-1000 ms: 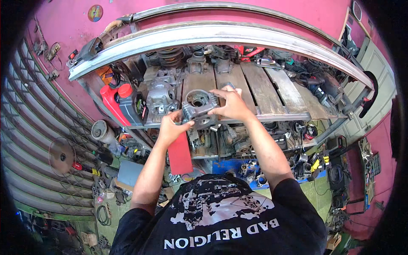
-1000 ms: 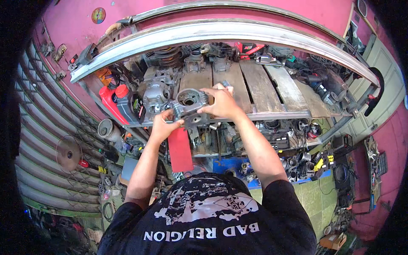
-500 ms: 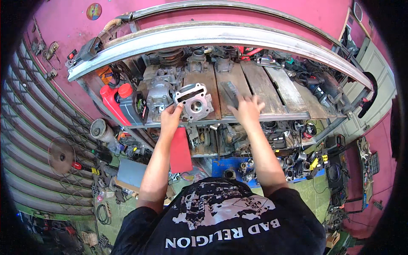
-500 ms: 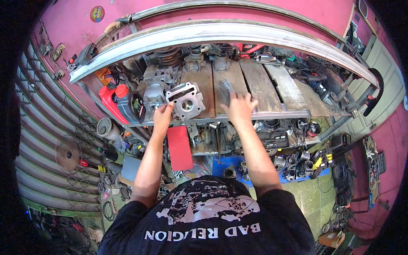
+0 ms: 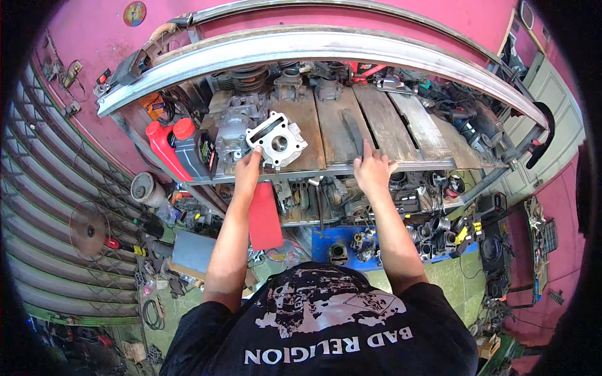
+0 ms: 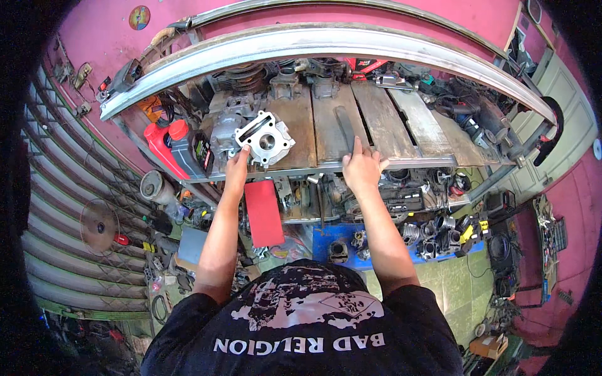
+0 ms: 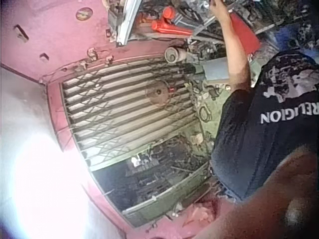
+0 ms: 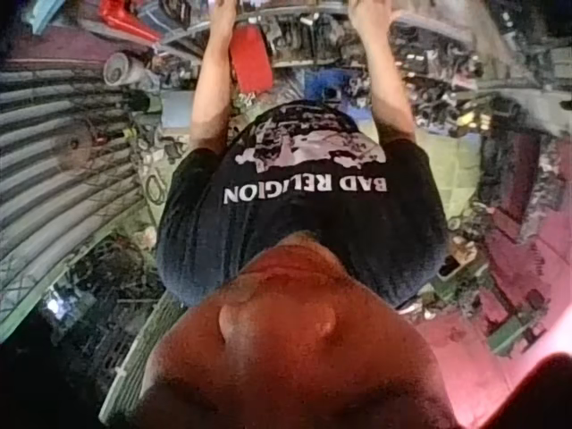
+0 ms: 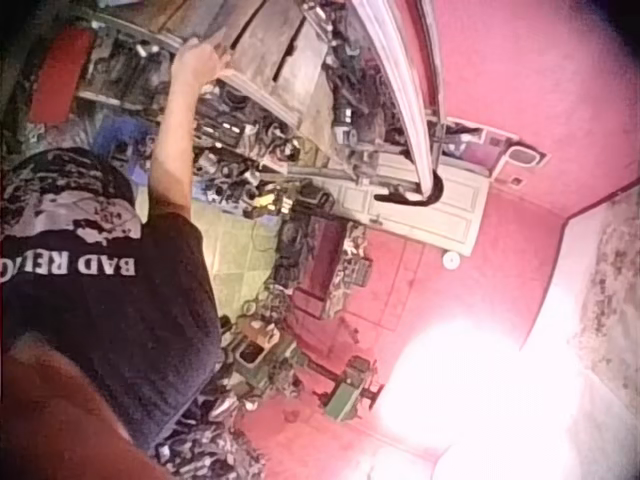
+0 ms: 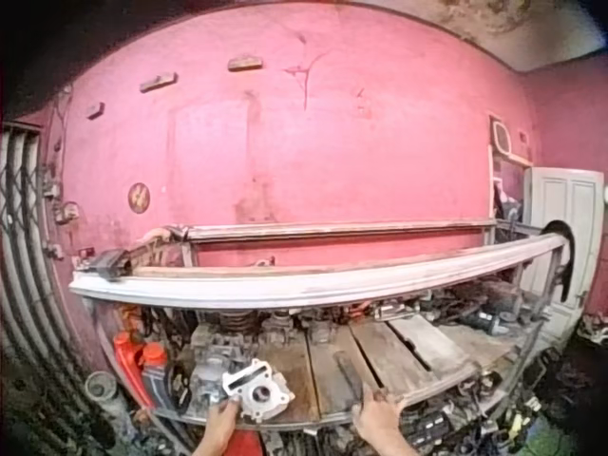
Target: The person scrubs several small metal engine parts with a wire brush on a wooden workbench. They repeatedly pick up each part, scrub its surfaces, rotate it to access different sides, and place it back on the bench. The process is repeated for multiple parts throughout the clip.
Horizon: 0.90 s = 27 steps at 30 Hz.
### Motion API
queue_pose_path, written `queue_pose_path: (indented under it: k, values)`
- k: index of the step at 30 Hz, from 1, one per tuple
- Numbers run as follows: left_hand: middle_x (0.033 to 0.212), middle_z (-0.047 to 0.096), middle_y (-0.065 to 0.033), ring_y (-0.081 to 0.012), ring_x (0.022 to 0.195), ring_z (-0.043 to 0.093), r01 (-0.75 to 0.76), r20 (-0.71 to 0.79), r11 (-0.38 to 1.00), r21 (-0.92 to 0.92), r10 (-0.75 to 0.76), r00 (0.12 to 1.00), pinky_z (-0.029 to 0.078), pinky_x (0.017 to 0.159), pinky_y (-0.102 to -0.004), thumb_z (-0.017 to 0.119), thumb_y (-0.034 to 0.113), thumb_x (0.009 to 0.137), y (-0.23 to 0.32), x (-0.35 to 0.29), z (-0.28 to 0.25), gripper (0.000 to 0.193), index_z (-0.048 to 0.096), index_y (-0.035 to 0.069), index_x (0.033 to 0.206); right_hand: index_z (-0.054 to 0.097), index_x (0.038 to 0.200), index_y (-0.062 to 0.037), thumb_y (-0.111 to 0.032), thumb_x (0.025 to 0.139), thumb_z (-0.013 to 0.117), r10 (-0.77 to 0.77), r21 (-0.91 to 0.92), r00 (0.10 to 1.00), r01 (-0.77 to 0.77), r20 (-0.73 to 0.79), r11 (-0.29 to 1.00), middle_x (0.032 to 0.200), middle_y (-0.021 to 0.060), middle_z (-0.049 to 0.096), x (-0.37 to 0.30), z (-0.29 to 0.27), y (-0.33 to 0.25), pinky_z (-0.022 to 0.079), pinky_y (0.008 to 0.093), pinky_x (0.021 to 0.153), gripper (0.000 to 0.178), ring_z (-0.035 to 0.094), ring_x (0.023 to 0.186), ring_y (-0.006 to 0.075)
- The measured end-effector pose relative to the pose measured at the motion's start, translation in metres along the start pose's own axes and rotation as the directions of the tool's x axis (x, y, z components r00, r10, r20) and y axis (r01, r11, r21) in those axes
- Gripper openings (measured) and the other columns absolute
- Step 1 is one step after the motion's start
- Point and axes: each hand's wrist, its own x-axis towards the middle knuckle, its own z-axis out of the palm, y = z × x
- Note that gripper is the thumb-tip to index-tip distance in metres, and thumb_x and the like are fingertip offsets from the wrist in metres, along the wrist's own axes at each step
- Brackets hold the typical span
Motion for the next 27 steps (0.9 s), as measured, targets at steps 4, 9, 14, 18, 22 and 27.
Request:
queue_pose_path:
  k: [4,9,14,18,22,27]
  values:
    - [0.099,0.075,-0.0051,-0.0118,0.093,0.062,-0.053,0.074,0.991,-0.125,0.063,0.995,0.047,0.086,-0.0285,0.067,0.042,0.104,0.007,-0.012,0.007,0.046,0.075,-0.003,0.111,0.051,0.154,-0.0144,-0.033,0.099,0.064,-0.053,0.016,0.995,0.055,-0.083,0.998,0.119,0.0140,0.073,-0.008,0.005,0.005,0.034,0.0619,0.100,0.059,0.062,0.115,0.0325]
    - [0.081,0.057,0.0051,-0.0062,0.078,0.046,-0.068,0.092,0.986,-0.152,0.083,0.992,0.037,0.069,-0.0264,0.068,0.037,0.105,-0.014,0.000,0.001,0.038,0.067,0.003,0.089,0.050,0.156,-0.0184,-0.027,0.097,0.069,-0.251,0.209,0.945,0.294,-0.212,0.933,0.105,0.0050,0.072,-0.047,-0.028,-0.032,0.034,0.0564,0.091,0.062,0.060,0.100,0.0277]
    - [0.076,0.049,0.0075,-0.0059,0.073,0.039,-0.094,0.073,0.974,-0.208,0.111,0.991,0.033,0.065,-0.0278,0.068,0.038,0.105,-0.002,-0.006,0.014,0.042,0.061,0.005,0.080,0.049,0.157,-0.0203,-0.027,0.092,0.074,-0.391,0.121,0.854,0.453,-0.343,0.883,0.096,0.0061,0.057,-0.067,0.002,-0.058,0.033,0.0518,0.088,0.070,0.053,0.094,0.0277]
    - [0.076,0.053,0.0063,-0.0059,0.075,0.041,-0.093,0.108,0.987,-0.133,0.108,0.988,0.035,0.066,-0.0269,0.068,0.039,0.105,-0.023,0.008,0.000,0.043,0.064,0.003,0.081,0.048,0.157,-0.0216,-0.026,0.091,0.075,-0.379,0.162,0.804,0.496,-0.459,0.853,0.096,0.0068,0.056,-0.040,0.006,-0.083,0.033,0.0500,0.085,0.072,0.052,0.093,0.0282]
    - [0.076,0.052,0.0058,-0.0066,0.075,0.041,-0.109,0.078,0.982,-0.151,0.122,0.989,0.035,0.066,-0.0277,0.068,0.040,0.105,-0.014,-0.001,0.012,0.045,0.065,0.002,0.082,0.049,0.157,-0.0207,-0.025,0.088,0.077,-0.448,0.167,0.756,0.579,-0.477,0.798,0.096,0.0057,0.056,-0.044,0.017,-0.087,0.033,0.0486,0.084,0.074,0.053,0.096,0.0269]
    - [0.111,0.074,-0.0016,-0.0092,0.100,0.061,-0.021,0.170,0.995,-0.095,0.037,0.985,0.047,0.092,-0.0270,0.065,0.039,0.106,-0.037,0.013,-0.008,0.046,0.073,-0.003,0.123,0.049,0.156,-0.0181,-0.026,0.084,0.080,-0.467,0.236,0.797,0.573,-0.384,0.785,0.095,0.0050,0.057,-0.113,0.043,-0.062,0.034,0.0495,0.085,0.079,0.055,0.094,0.0264]
